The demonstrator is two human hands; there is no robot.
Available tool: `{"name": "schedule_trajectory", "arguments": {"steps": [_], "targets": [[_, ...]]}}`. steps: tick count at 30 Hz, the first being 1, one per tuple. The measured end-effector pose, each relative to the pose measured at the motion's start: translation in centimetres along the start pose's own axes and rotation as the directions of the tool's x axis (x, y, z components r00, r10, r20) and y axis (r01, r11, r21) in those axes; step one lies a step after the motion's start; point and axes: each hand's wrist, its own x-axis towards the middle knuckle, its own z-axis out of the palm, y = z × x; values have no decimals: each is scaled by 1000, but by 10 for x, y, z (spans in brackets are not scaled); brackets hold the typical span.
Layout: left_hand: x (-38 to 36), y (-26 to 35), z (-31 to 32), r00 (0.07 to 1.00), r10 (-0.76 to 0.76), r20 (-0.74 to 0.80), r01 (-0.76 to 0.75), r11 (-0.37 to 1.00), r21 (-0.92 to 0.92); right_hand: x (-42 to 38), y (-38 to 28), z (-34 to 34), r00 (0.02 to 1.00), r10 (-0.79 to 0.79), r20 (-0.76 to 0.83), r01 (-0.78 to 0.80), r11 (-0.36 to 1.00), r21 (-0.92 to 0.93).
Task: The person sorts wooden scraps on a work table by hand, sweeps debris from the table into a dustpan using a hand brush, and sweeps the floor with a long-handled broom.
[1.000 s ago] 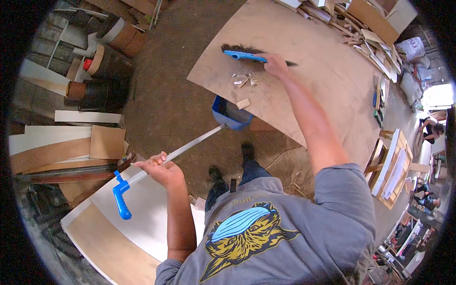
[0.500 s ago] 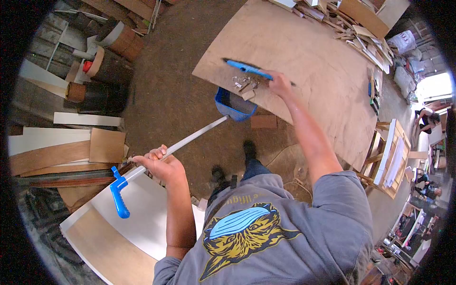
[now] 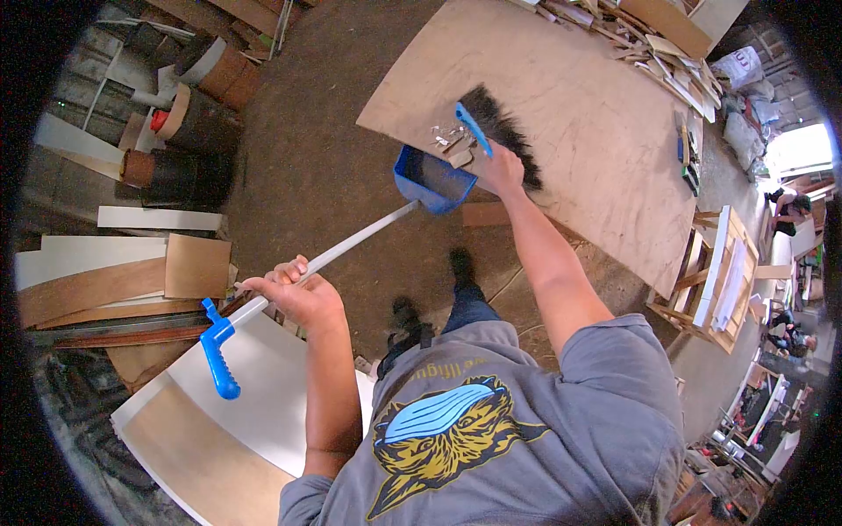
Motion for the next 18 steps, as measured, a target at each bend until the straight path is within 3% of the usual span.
{"name": "schedule_trajectory", "arguments": {"steps": [4, 9, 12, 18], "targets": [[-3, 1, 4, 999, 30, 31, -31, 999, 20, -6, -11, 26, 993, -120, -7, 120, 993, 12], [-4, -3, 1, 996, 55, 67, -58, 998, 38, -23, -27, 24, 987, -147, 64, 145, 989, 27], [-7, -4, 2, 998, -2, 56, 2, 1000, -4, -33, -29, 29, 974, -192, 116, 189, 981, 35], [-12, 3, 12, 999, 31, -24, -30, 999, 9, -65, -45, 30, 928, -316, 197, 304, 949, 89]]}}
